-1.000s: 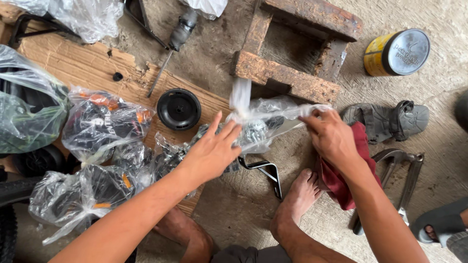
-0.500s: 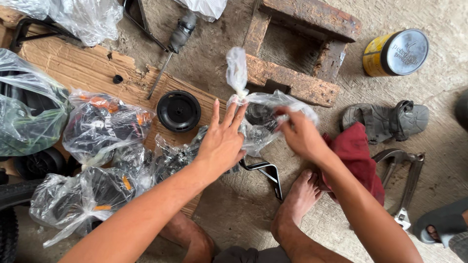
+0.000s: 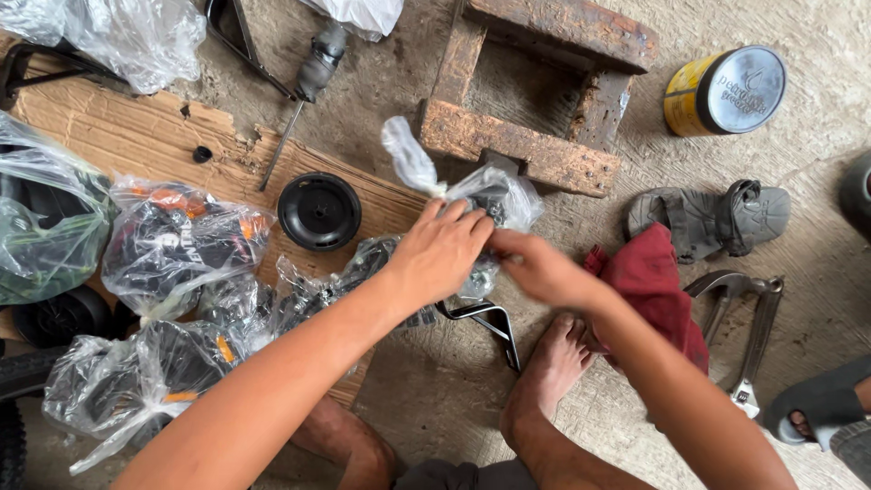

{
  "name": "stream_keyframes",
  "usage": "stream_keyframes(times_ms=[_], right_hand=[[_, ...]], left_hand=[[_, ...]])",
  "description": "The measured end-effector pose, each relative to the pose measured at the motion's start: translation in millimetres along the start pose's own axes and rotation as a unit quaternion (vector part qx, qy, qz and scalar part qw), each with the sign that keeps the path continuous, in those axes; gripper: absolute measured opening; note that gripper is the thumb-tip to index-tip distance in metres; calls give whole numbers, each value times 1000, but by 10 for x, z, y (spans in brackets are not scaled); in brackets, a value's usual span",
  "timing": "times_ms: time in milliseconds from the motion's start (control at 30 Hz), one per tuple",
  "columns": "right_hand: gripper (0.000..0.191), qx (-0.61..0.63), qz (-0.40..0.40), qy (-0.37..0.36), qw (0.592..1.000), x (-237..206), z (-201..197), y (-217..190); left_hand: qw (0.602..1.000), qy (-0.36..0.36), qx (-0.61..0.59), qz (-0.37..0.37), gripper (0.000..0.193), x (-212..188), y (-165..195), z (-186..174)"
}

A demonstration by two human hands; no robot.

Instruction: The person unpacks a small plastic bag of hardware and attaches a black rubber reflector to a metal bracket using a bolt and nut. They then reach into a green toolbox and select a wrench.

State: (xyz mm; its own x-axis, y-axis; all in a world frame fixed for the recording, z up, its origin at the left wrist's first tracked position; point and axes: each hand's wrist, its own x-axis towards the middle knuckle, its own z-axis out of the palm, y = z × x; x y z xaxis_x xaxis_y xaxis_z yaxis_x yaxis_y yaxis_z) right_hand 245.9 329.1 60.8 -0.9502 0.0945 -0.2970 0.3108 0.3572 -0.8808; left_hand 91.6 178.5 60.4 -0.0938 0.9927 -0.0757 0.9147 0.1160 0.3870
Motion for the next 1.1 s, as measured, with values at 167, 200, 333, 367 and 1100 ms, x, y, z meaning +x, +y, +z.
stream_keyframes(times_ms=[167,200,333,367,1100], right_hand=[[27,-233,98,80,964,26,-257,97],[23,-295,103,95,945,28,-253,92],[34,-437,69,128,887,8,-169,66],[33,-436,79,125,888,-1,-158,66],[36,-431,79,82,895,138,-102,230]], left_hand=[[998,-63,22,-7,32,87,-72,119],[996,-79,47,1,30,111,-74,125],[993,-98,69,21,23,151,-67,80],[992,-100,79,23,23,149,-58,55],[991,-53,108,50,16,-43,-103,-98]])
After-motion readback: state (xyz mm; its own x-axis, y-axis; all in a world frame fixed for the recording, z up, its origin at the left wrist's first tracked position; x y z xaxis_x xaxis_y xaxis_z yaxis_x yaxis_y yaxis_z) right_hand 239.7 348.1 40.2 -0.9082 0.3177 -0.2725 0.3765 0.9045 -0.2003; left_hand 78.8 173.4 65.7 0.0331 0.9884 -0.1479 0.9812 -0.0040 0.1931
